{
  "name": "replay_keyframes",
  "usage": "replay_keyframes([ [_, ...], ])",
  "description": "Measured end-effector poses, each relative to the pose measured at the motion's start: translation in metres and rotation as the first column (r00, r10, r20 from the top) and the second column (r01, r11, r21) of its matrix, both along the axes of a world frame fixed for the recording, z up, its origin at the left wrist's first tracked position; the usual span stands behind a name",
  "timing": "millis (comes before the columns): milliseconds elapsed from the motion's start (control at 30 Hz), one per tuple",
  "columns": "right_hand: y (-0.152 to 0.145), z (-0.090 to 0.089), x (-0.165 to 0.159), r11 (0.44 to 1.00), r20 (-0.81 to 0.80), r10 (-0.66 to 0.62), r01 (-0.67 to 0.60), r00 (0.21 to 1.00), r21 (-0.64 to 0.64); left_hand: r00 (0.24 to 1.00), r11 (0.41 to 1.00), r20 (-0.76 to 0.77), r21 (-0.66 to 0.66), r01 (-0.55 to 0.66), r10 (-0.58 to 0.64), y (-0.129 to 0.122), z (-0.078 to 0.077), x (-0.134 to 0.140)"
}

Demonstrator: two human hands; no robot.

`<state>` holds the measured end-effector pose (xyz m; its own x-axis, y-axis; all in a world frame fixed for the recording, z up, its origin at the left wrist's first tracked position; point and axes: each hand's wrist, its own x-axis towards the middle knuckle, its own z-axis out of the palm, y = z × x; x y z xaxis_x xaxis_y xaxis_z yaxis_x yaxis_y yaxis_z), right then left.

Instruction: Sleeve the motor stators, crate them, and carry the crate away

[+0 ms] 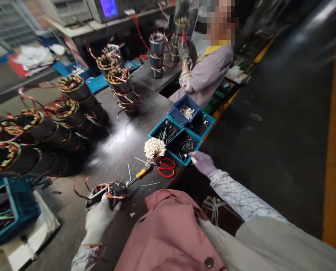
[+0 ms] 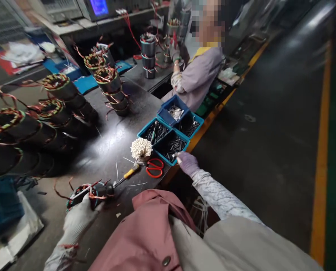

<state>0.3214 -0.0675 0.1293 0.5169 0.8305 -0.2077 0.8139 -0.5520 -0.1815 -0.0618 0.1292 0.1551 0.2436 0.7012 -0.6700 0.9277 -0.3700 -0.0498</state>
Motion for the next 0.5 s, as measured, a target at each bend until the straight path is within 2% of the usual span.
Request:
replay_keyframes([
  [100,0.035,0.010,0.033,0.995,0.107,-0.025,0.034,0.994,-0.089,0.991,0.994,0.089,-0.036,0.106,-0.103,0.008,-0.002,-0.011],
  [233,0.078,0.009,0.044,0.992,0.162,-0.007,0.027,0.987,-0.123,0.957,0.974,0.198,-0.038,0.224,-0.213,0.018,-0.008,-0.034],
  [367,0.084,0.002,0.046,0.988,0.186,0.007,0.022,0.983,-0.154,0.943,0.964,0.228,-0.056,0.261,-0.242,0.018,-0.013,-0.055],
  [500,0.083,-0.004,0.050,0.990,0.172,0.045,-0.021,0.984,-0.139,0.939,0.968,0.270,-0.072,0.242,-0.215,0.006,-0.012,-0.065],
])
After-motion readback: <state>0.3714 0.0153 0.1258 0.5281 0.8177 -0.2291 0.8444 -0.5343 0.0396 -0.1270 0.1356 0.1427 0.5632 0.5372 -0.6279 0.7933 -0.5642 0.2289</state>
